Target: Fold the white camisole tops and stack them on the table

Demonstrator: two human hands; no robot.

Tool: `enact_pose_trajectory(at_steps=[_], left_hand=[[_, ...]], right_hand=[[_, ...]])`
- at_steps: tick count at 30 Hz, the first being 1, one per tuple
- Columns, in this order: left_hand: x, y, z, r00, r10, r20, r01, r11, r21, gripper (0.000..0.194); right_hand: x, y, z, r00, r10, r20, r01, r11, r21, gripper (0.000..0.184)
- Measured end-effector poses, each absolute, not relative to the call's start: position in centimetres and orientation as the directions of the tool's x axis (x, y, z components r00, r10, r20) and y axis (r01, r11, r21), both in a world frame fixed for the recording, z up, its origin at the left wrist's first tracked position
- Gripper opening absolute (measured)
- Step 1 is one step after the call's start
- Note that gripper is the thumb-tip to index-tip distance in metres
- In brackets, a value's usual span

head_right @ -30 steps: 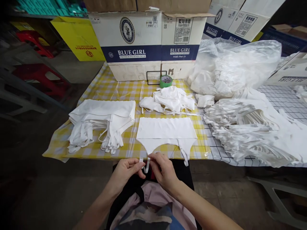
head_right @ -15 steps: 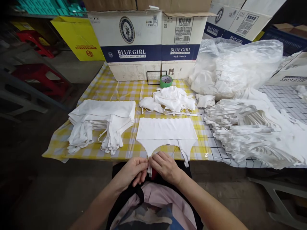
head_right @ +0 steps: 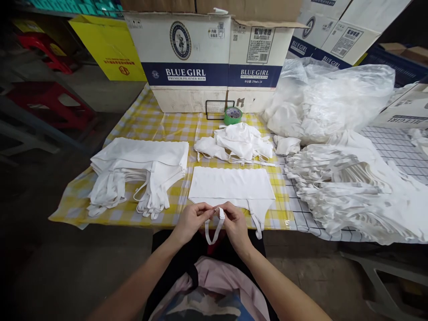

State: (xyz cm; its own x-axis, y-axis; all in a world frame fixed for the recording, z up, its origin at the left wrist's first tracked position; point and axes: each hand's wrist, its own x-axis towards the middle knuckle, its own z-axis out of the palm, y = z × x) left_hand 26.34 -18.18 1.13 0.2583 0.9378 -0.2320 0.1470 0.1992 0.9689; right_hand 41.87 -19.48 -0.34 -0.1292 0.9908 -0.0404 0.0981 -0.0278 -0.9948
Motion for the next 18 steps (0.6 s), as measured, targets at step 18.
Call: enact_pose_trajectory(at_steps=[18], left_hand=[[25.4,-14.7,-1.5,0.379,0.912,0.157,0.635,-0.38,0.673,0.029]], right_hand=[[43.5,-15.4,-0.9,-0.114,0.985,-0.129,0.326,-0.085,-0.942,0.02]])
